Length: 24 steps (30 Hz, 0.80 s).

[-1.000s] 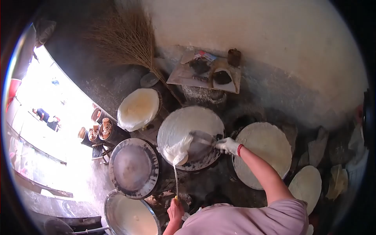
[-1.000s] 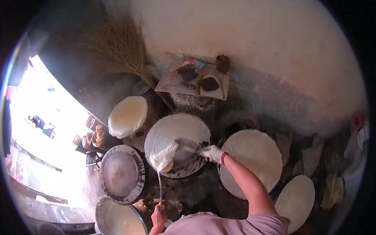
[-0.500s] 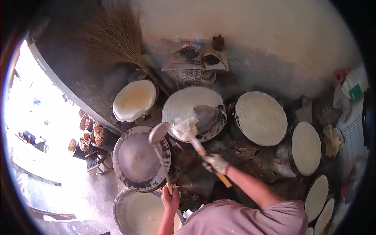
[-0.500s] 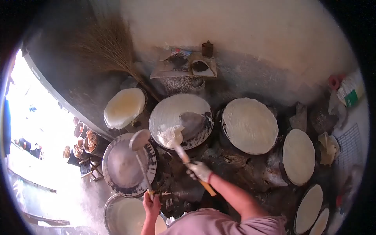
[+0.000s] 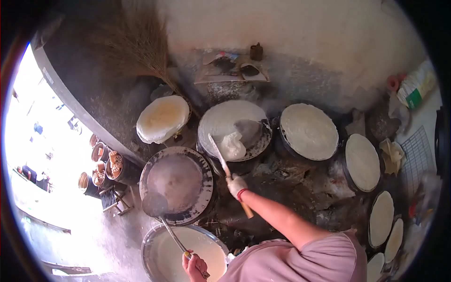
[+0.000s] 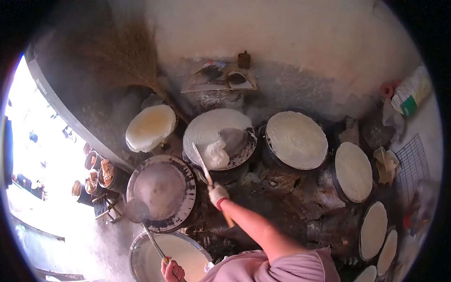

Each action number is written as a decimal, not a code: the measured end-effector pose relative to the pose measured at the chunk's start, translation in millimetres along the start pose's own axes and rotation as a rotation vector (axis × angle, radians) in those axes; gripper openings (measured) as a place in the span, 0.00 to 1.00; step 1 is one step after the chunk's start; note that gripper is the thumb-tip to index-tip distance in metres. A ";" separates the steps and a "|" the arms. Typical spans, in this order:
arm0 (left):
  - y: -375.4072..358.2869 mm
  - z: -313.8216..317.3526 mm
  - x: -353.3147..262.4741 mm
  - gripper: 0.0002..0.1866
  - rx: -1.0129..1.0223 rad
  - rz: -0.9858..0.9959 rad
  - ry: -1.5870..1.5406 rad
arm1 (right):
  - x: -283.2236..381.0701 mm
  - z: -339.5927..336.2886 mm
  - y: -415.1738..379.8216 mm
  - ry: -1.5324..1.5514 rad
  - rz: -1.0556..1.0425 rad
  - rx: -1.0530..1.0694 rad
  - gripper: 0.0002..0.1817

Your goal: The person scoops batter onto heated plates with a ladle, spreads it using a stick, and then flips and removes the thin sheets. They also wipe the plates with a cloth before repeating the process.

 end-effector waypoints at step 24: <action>-53.7 153.2 87.2 0.09 0.011 0.039 0.241 | -88.8 -181.4 76.1 0.007 0.003 0.188 0.22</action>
Point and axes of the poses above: each hand's wrist, its own y-axis towards the middle knuckle, its own z-axis out of the palm, x = y × z, the point moved 8 cm from there along y, towards the middle knuckle, and after that the axes turned 12 degrees about z, right-handed, at the moved point
